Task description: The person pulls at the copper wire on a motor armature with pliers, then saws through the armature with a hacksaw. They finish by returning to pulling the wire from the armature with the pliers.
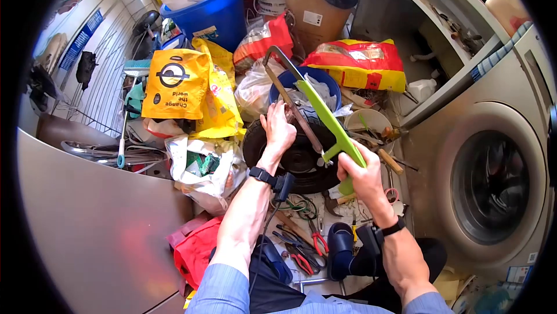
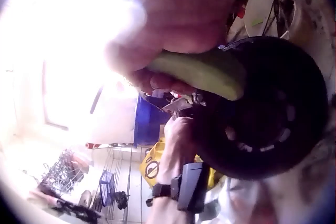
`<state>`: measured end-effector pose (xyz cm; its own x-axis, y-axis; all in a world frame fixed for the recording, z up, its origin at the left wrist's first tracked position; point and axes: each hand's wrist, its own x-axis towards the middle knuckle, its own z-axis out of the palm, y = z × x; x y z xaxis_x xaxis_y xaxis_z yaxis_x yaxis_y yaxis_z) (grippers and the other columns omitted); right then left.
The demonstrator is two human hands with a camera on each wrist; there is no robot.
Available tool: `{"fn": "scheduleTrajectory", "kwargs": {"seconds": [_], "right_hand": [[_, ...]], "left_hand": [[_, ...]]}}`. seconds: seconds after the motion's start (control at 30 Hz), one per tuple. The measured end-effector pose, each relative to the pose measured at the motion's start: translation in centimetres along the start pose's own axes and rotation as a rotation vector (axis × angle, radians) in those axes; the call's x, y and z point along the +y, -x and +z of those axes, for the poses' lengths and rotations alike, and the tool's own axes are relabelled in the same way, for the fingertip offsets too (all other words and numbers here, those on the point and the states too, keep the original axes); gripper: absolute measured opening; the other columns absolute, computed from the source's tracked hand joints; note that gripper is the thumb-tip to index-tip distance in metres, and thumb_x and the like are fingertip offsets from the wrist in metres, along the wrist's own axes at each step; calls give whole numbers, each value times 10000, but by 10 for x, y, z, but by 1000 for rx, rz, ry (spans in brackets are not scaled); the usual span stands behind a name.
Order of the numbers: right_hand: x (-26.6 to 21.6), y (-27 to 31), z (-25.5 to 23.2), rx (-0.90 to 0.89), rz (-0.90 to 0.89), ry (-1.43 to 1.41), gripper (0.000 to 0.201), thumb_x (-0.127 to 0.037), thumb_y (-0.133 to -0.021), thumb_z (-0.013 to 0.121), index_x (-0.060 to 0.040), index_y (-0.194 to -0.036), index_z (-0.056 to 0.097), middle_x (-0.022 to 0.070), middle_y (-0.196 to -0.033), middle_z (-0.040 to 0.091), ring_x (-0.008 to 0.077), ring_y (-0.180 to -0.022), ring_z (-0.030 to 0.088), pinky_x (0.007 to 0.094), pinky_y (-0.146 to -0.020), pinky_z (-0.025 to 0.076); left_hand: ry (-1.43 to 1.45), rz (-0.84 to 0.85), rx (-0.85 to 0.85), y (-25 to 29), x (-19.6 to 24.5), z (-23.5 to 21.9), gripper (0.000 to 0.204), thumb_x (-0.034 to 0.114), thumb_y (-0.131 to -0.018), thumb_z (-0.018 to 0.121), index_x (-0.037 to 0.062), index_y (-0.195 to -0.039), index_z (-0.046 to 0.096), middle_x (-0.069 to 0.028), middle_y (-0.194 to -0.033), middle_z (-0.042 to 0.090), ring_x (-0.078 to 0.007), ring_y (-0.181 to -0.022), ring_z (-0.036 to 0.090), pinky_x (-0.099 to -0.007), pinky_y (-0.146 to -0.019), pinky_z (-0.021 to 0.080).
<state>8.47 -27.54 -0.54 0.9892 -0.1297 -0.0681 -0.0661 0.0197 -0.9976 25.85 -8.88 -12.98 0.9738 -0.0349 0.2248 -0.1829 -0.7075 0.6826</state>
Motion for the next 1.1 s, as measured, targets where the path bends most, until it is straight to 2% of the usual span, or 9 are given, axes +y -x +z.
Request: {"fn": "scheduleTrajectory", "kwargs": {"seconds": [0.07,0.33,0.47,0.67,0.77,0.93,1.0,1.03,1.1], "right_hand": [[3,4,4,-10,14,-35,433,-65,-985,661,21,-1407,612,-13,-749,637,71,-604,572,240,-568,480],[6,90,-11,109,54,-41,447,-88,-975,632,42,-1402,610,-1,-756,643,65,-626,584,228,-590,480],[-6,50,-12,24,81,-15,415,-74,-983,619,75,-1370,595,28,-729,621,108,-596,577,270,-580,487],[7,39,3,-25,68,-94,392,-63,-989,659,68,-1353,602,20,-746,626,102,-611,582,267,-587,497],[0,54,-1,-19,93,-113,416,-62,-982,663,59,-1375,604,14,-772,641,85,-624,588,253,-587,498],[3,72,1,33,69,-109,439,-70,-971,645,47,-1393,615,4,-794,656,61,-623,584,240,-578,492],[5,42,5,-3,38,51,413,-83,-967,633,17,-1368,644,-21,-742,633,57,-596,561,233,-560,471],[9,21,14,11,25,38,408,-89,-970,639,10,-1366,647,-20,-742,632,59,-597,561,236,-558,471],[9,-13,21,19,-17,9,403,-95,-976,650,2,-1367,647,-16,-745,631,64,-598,562,240,-555,472]], "left_hand": [[38,-75,-92,-3,3,-9,585,-40,-784,525,12,-1364,589,-203,-1526,533,-355,-1497,400,-643,-1237,192],[17,3,1,2,-5,-2,578,-28,-792,539,9,-1367,588,-219,-1462,571,-382,-1478,415,-636,-1230,222],[-3,25,48,-4,-21,3,552,7,-794,534,-19,-1342,588,-251,-1381,613,-407,-1389,506,-639,-1208,270],[167,-2,92,-9,-37,-18,441,-23,-778,524,-21,-1197,662,-279,-1184,683,-473,-1178,611,-517,-1057,448],[344,-14,100,-9,-34,-18,411,-29,-785,542,-11,-1170,682,-284,-1144,695,-474,-1138,625,-499,-1021,470],[165,34,150,-11,-47,1,425,-38,-767,554,-29,-1172,679,-281,-1148,698,-454,-1107,636,-510,-994,477],[82,103,166,-1,-33,3,444,-41,-749,548,-21,-1174,676,-272,-1135,697,-454,-1094,635,-505,-991,475],[155,125,28,3,-24,4,437,-51,-735,547,-19,-1153,671,-252,-1102,698,-441,-1094,632,-506,-993,464],[42,256,214,12,-14,20,402,-62,-731,557,-13,-1114,668,-221,-1081,698,-406,-1103,632,-495,-993,447]]}}
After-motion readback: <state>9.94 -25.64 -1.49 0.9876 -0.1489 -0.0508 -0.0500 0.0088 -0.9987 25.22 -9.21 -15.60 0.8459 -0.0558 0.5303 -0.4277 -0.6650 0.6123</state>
